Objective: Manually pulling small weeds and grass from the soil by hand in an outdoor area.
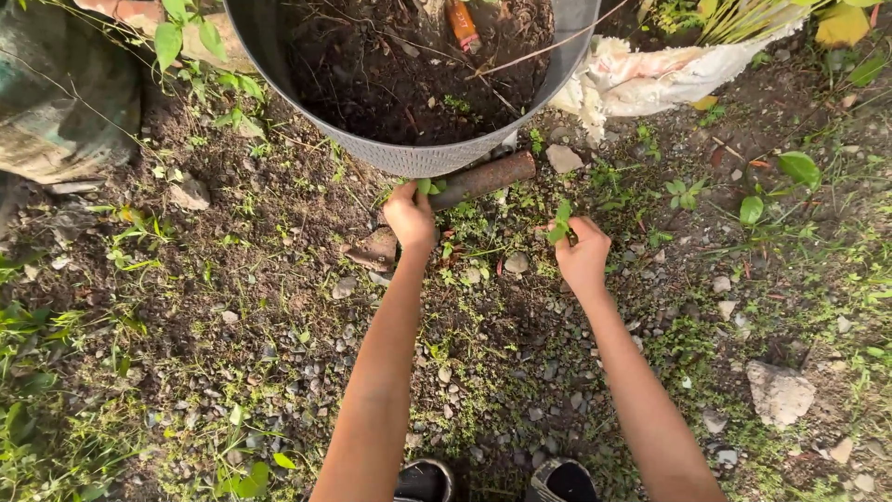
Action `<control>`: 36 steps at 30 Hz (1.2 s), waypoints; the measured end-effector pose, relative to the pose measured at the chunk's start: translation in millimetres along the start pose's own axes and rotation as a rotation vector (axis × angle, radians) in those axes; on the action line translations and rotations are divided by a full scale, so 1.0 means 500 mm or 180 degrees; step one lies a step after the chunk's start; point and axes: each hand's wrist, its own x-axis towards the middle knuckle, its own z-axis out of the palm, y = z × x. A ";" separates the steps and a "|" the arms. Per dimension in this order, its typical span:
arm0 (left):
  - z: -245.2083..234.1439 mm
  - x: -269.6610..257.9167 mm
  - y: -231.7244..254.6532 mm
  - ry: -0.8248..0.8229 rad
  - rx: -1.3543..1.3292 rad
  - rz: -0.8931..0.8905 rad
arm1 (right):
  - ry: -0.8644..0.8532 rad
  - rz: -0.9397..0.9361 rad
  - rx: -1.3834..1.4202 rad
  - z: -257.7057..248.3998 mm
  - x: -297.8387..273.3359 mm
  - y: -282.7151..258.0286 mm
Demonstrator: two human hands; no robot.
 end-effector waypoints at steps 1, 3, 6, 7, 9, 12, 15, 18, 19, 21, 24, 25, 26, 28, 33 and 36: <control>-0.004 -0.005 -0.014 -0.0004 0.0007 -0.0001 | -0.0003 0.0007 0.0003 0.007 0.000 0.016; -0.015 -0.010 -0.042 0.0028 0.0080 0.0538 | -0.0236 0.0044 -0.0112 0.023 0.004 0.046; -0.056 -0.041 -0.074 0.0009 -0.0233 0.0460 | -0.0326 0.0179 -0.0134 0.046 0.030 0.014; -0.076 -0.057 -0.074 0.0022 -0.0217 0.0470 | -0.0325 0.0172 -0.0113 0.058 0.038 0.014; -0.118 -0.085 -0.078 -0.0109 -0.0223 0.0914 | -0.0565 0.0451 -0.0341 0.088 0.056 0.011; -0.194 -0.140 -0.009 -0.0644 -0.0369 0.1163 | -0.0545 0.0454 -0.0720 0.127 0.080 0.010; -0.242 -0.196 0.045 -0.1255 -0.0677 0.1820 | -0.0087 0.0235 -0.0957 0.171 0.090 0.056; -0.227 -0.228 0.047 -0.1512 -0.1187 0.2318 | 0.0135 0.0063 -0.0783 0.187 0.085 0.062; -0.217 -0.221 0.040 -0.1516 -0.1187 0.2302 | 0.0121 0.0068 -0.0787 0.184 0.079 0.069; -0.191 -0.211 0.028 -0.1496 -0.1225 0.2167 | 0.0172 -0.0128 -0.0109 0.173 0.069 0.088; -0.173 -0.179 0.043 -0.1391 -0.1054 0.1843 | 0.0327 -0.0203 0.0195 0.124 0.061 -0.012; -0.170 -0.173 0.050 -0.1407 -0.1073 0.1830 | 0.0322 -0.0189 0.0172 0.122 0.058 -0.017; -0.168 -0.168 0.056 -0.1474 -0.0513 0.1466 | 0.0015 -0.0142 0.0119 0.120 0.055 -0.022; -0.161 -0.161 0.056 -0.1531 0.0051 0.1088 | -0.0304 -0.0092 0.0070 0.135 0.047 -0.029; -0.136 -0.168 0.046 -0.1642 0.0253 0.1184 | -0.0866 0.0246 -0.0445 0.202 0.045 -0.049; -0.134 -0.193 0.040 -0.1538 0.0164 0.1528 | -0.0892 0.0371 -0.1325 0.244 0.039 -0.067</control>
